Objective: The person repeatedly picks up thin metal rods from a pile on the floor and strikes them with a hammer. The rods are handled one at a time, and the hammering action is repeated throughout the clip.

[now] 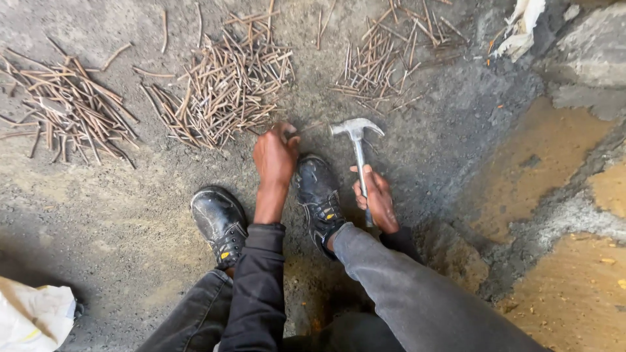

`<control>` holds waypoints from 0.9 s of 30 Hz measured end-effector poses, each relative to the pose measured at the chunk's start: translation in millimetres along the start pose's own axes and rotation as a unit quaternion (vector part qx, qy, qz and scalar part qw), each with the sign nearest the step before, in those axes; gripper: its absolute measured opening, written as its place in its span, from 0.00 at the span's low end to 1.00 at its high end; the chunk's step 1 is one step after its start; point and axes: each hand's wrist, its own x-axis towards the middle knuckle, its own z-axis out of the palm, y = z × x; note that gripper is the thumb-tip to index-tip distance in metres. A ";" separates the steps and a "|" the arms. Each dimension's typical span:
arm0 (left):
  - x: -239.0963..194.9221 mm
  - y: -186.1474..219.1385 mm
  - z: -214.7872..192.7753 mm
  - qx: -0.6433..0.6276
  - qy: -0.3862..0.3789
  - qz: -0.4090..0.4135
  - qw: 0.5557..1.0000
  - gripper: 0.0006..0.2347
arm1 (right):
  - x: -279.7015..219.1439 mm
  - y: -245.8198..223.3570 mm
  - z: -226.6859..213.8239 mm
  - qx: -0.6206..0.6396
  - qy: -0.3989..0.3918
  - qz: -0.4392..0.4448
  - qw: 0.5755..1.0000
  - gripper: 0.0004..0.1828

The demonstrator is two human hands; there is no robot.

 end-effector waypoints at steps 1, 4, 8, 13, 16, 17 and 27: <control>-0.1 -1.1 8.0 0.000 0.000 0.002 1.000 0.11 | 1.5 -4.2 2.1 0.001 0.001 -0.001 1.000 0.32; 0.2 -1.4 27.1 -0.030 0.006 0.010 0.999 0.07 | 7.0 -11.4 4.4 0.052 -0.073 0.071 0.993 0.42; 6.2 -11.6 47.7 -0.036 0.058 0.009 0.998 0.05 | 13.9 -0.2 2.6 0.146 -0.134 0.115 0.973 0.39; 7.1 -19.5 51.0 -0.043 0.071 0.024 0.996 0.04 | -3.7 -12.6 15.0 0.100 -0.066 0.064 0.991 0.33; 9.3 -26.8 59.8 -0.028 0.073 0.049 0.996 0.05 | -3.7 -6.1 12.1 -0.002 0.009 -0.042 0.999 0.27; 8.2 -27.6 60.8 -0.024 0.067 0.043 0.997 0.05 | -0.6 -3.2 6.9 -0.096 0.029 -0.117 0.988 0.24; 8.2 -33.2 72.0 0.012 0.056 0.015 0.998 0.08 | -3.6 3.0 14.2 -0.320 0.084 -0.265 0.906 0.16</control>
